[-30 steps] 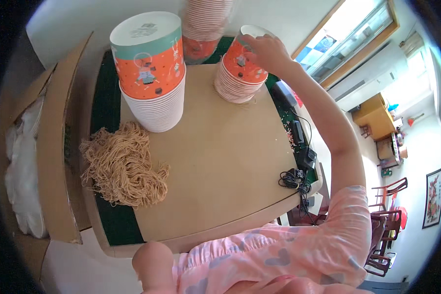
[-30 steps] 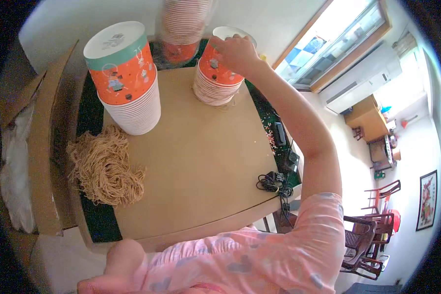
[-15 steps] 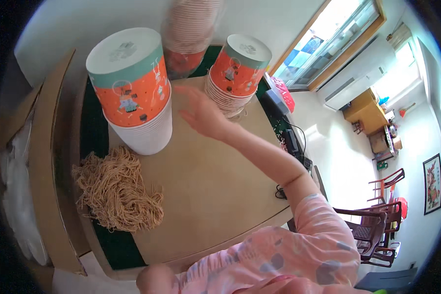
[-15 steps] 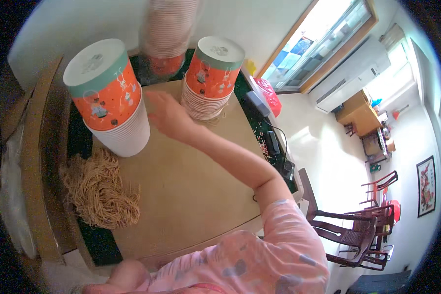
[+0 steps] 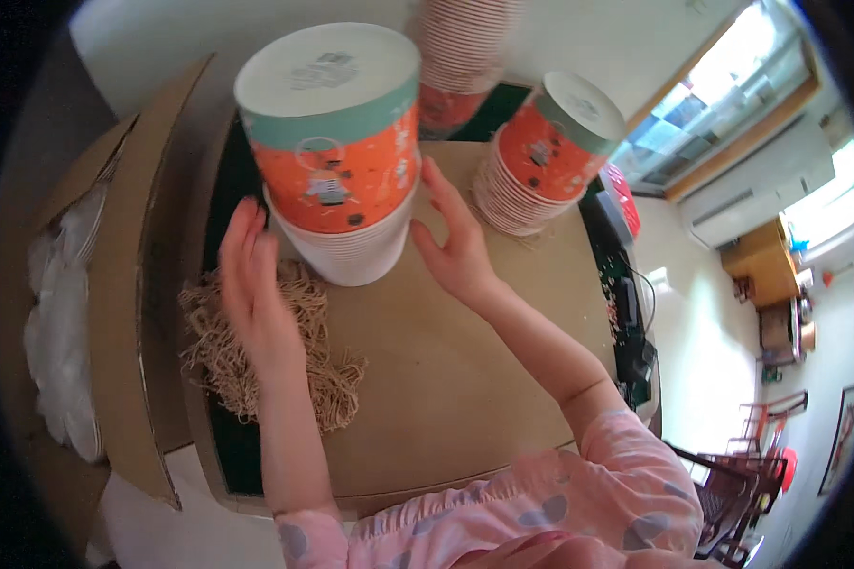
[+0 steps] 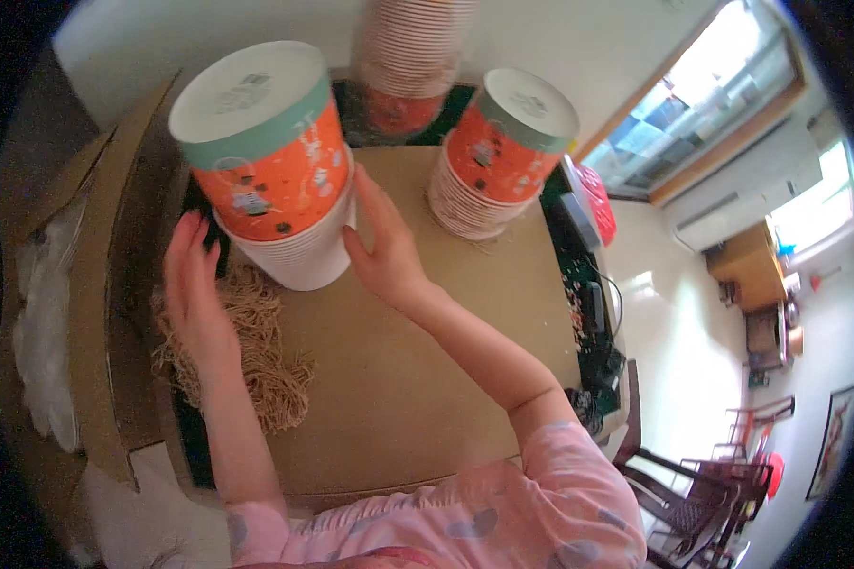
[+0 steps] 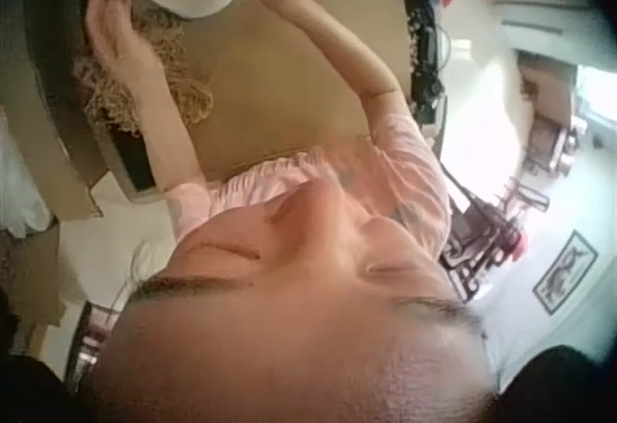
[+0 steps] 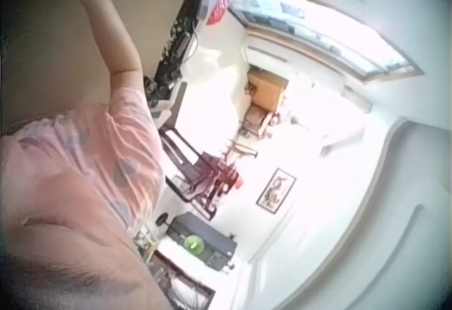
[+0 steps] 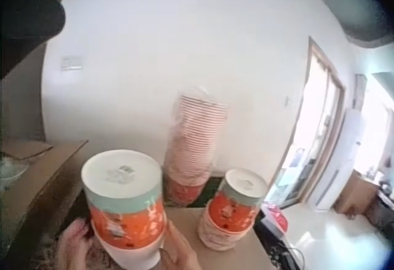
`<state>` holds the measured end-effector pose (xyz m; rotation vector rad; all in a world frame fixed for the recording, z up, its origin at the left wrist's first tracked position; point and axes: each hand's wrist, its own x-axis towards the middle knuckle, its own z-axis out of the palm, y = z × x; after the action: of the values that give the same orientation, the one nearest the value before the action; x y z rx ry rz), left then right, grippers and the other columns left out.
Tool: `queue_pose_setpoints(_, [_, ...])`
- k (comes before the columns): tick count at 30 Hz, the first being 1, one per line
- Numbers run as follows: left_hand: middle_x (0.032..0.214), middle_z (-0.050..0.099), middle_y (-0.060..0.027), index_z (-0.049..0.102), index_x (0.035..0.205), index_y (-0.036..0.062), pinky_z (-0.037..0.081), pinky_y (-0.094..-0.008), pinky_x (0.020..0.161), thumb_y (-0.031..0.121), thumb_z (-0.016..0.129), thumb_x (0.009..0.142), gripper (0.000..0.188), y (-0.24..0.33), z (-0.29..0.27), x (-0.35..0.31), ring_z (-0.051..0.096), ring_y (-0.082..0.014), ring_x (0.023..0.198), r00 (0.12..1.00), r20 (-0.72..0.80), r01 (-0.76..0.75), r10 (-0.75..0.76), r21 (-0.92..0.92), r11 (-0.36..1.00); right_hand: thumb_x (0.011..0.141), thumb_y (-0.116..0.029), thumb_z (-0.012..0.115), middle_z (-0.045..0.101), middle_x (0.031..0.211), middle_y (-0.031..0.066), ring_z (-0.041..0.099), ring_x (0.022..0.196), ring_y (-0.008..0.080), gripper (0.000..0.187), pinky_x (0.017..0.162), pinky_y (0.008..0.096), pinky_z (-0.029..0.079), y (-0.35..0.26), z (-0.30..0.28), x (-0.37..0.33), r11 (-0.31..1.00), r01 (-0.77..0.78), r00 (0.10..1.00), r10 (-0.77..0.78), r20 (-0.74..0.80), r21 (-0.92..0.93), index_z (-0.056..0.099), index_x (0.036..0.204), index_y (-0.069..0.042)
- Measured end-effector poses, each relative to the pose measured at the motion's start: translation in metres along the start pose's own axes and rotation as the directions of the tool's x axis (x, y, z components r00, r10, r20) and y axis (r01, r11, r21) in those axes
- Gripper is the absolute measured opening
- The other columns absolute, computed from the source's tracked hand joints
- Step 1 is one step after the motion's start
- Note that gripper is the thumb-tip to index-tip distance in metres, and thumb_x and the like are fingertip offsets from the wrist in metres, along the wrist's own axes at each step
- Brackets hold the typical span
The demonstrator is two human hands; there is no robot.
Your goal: Tying elastic strings through holes in paper buckets for assembly.
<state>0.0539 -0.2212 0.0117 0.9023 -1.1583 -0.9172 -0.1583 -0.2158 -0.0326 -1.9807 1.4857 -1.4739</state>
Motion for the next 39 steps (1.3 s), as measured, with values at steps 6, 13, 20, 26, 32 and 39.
queue_pose_setpoints(6, [0.142, 0.043, -0.0154, 0.043, 0.138, 0.0001, 0.029, -0.0357, 0.109, 0.041, 0.042, 0.100, 0.056, -0.029, -0.002, 0.043, 0.040, -0.0242, 0.132, 0.993, 0.037, 0.107, -0.110, 0.081, 0.991, 0.081, 0.011, 0.054, 0.028, 0.154, 0.0115, 0.030, 0.141, 0.0242, 0.079, 0.107, 0.0383, 0.034, 0.001, 0.011, -0.004, 0.999, 0.029, 0.999, -0.030, 0.025, 0.032, 0.022, 0.151, -0.007])
queue_pose_setpoints(13, [0.141, 0.044, -0.0163, 0.043, 0.137, -0.0012, 0.028, -0.0349, 0.110, 0.042, 0.041, 0.101, 0.057, -0.010, 0.004, 0.063, 0.040, -0.0242, 0.132, 0.998, 0.062, -0.026, 0.018, 0.121, 0.992, 0.080, 0.016, 0.047, 0.019, 0.157, 0.0109, 0.022, 0.144, 0.0246, 0.080, 0.113, 0.0386, 0.026, -0.012, 0.007, 0.019, 0.988, 0.105, 0.994, -0.108, 0.027, 0.111, 0.018, 0.151, -0.005])
queue_pose_setpoints(20, [0.137, 0.047, -0.0147, 0.044, 0.136, -0.0017, 0.030, -0.0343, 0.108, 0.038, 0.046, 0.100, 0.054, 0.032, 0.017, 0.073, 0.043, -0.0221, 0.128, 0.974, 0.050, -0.223, 0.222, 0.023, 0.975, 0.082, 0.014, 0.047, 0.031, 0.151, 0.0184, 0.028, 0.141, 0.0274, 0.069, 0.114, 0.0361, 0.023, -0.039, -0.006, 0.056, 0.944, 0.284, 0.953, -0.259, -0.156, 0.167, 0.025, 0.147, 0.003])
queue_pose_setpoints(26, [0.135, 0.048, -0.0146, 0.045, 0.135, -0.0020, 0.031, -0.0339, 0.107, 0.036, 0.046, 0.100, 0.051, 0.039, 0.011, 0.069, 0.044, -0.0219, 0.126, 0.980, 0.078, -0.187, 0.181, 0.081, 0.979, 0.082, 0.014, 0.048, 0.031, 0.151, 0.0189, 0.029, 0.141, 0.0274, 0.069, 0.114, 0.0362, 0.023, -0.043, -0.015, 0.057, 0.955, 0.263, 0.962, -0.248, -0.115, 0.140, 0.025, 0.146, 0.003])
queue_pose_setpoints(32, [0.136, 0.048, -0.0134, 0.042, 0.138, -0.0017, 0.031, -0.0336, 0.107, 0.031, 0.047, 0.100, 0.050, 0.060, 0.008, 0.067, 0.044, -0.0207, 0.127, 0.938, 0.101, -0.335, 0.332, 0.016, 0.942, 0.081, 0.013, 0.052, 0.030, 0.151, 0.0202, 0.032, 0.139, 0.0294, 0.072, 0.111, 0.0372, 0.029, -0.057, -0.018, 0.073, 0.928, 0.357, 0.929, -0.341, -0.145, 0.109, 0.023, 0.147, 0.003])
queue_pose_setpoints(39, [0.136, 0.048, -0.0126, 0.038, 0.140, -0.0044, 0.030, -0.0329, 0.107, 0.027, 0.044, 0.101, 0.051, 0.121, 0.005, 0.039, 0.044, -0.0196, 0.126, 0.897, 0.074, -0.426, 0.436, -0.120, 0.897, 0.081, 0.010, 0.059, 0.039, 0.146, 0.0167, 0.044, 0.130, 0.0266, 0.073, 0.105, 0.0367, 0.039, -0.109, -0.042, 0.080, 0.883, 0.459, 0.849, -0.468, -0.244, -0.098, 0.027, 0.146, 0.002])
